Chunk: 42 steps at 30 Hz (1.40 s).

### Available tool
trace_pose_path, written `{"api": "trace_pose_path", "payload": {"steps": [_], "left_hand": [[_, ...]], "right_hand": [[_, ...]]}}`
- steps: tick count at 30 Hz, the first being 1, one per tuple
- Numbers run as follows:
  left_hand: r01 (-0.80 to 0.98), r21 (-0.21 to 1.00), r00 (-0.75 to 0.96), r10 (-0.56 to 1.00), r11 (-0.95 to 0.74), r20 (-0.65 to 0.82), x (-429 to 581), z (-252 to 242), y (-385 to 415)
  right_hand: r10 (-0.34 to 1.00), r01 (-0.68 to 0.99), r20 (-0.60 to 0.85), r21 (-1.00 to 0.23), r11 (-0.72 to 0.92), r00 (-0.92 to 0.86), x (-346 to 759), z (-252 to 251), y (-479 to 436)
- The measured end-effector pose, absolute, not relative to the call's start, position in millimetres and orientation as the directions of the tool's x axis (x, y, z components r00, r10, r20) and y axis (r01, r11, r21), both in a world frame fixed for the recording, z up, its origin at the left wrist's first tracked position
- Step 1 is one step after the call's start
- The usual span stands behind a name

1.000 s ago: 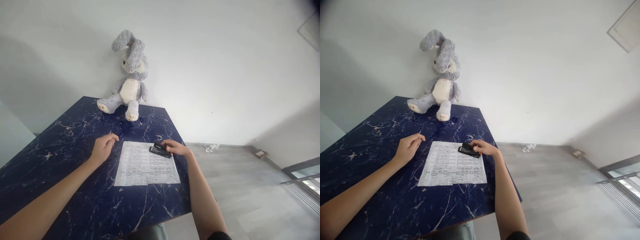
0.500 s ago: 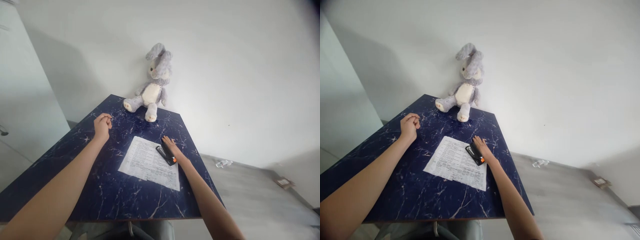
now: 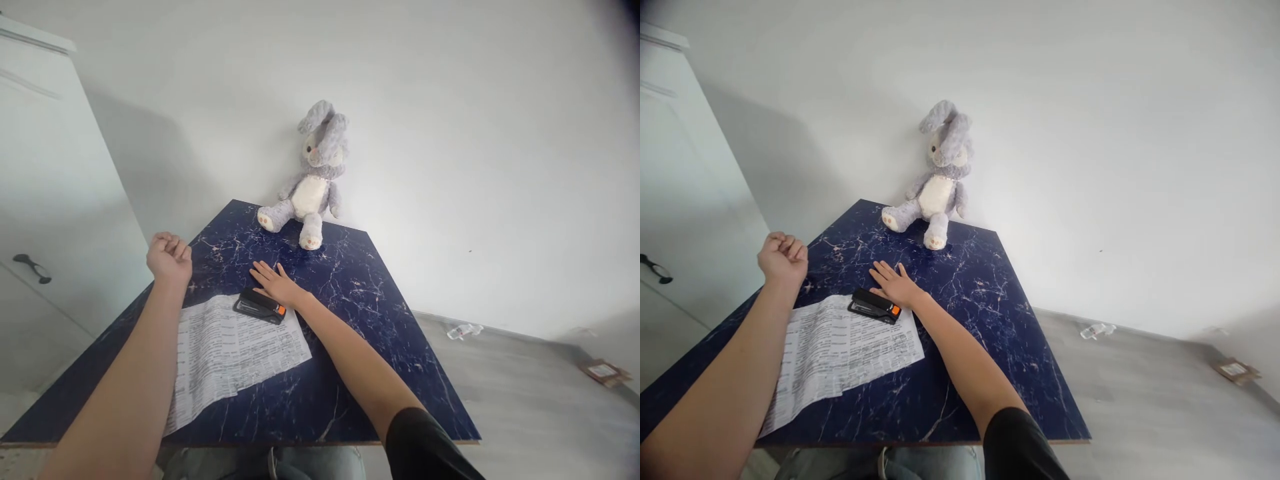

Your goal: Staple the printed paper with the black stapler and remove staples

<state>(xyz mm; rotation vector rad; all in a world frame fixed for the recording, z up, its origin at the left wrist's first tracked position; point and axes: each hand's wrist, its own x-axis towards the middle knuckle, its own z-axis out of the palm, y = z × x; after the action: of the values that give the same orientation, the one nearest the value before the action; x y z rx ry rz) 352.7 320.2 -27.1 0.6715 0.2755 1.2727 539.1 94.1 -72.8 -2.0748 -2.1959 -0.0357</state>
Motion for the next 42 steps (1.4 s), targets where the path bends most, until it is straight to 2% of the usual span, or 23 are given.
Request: {"api": "trace_pose_path", "payload": {"steps": [8,15,20,22,23,25,26,28,31,34,36,39,42], "left_hand": [[-0.737,0.657,0.348,0.922,0.159,0.167,368,-32,315],[-0.620,0.752,0.550,0.808,0.224,0.213,400,-38,276],[-0.491,0.802,0.749,0.634,0.340,0.190,434,-36,194],[-0.436,0.808,0.802,0.579,0.397,0.148,446,-42,155],[-0.378,0.844,0.826,0.550,0.382,0.121,451,-46,139],[-0.276,0.930,0.836,0.538,0.244,0.107,456,-56,116],[-0.237,0.961,0.829,0.545,0.143,0.123,457,-60,111],[-0.187,0.981,0.818,0.545,-0.053,0.185,457,-68,108],[-0.149,0.964,0.828,0.504,-0.222,0.244,455,-72,111],[-0.131,0.961,0.824,0.512,-0.245,0.243,455,-72,113],[-0.132,0.966,0.817,0.527,-0.224,0.234,456,-73,113],[-0.147,0.968,0.809,0.538,-0.204,0.236,457,-75,113],[-0.143,0.971,0.808,0.544,-0.191,0.226,457,-77,114]], "right_hand": [[0.991,0.995,0.107,-0.061,-0.076,0.082,546,-70,55],[0.968,0.972,0.099,-0.061,-0.227,0.232,582,-68,-38],[0.918,0.909,0.072,-0.190,-0.372,0.391,608,-68,-91],[0.886,0.875,0.136,-0.279,-0.396,0.444,613,-62,-100],[0.860,0.858,0.197,-0.328,-0.395,0.471,615,-56,-104],[0.810,0.828,0.299,-0.432,-0.356,0.505,615,-40,-111],[0.808,0.818,0.314,-0.479,-0.318,0.499,613,-31,-115],[0.882,0.810,0.244,-0.545,-0.219,0.403,607,-16,-122],[0.973,0.854,0.119,-0.508,-0.112,0.199,593,-6,-127],[0.985,0.897,0.128,-0.440,-0.044,0.112,583,-9,-123],[0.984,0.879,0.153,-0.476,-0.008,0.092,583,-11,-120],[0.993,0.775,0.100,-0.631,0.010,0.069,594,-10,-122],[1.000,0.575,-0.017,-0.818,-0.016,0.003,611,-9,-129]]}}
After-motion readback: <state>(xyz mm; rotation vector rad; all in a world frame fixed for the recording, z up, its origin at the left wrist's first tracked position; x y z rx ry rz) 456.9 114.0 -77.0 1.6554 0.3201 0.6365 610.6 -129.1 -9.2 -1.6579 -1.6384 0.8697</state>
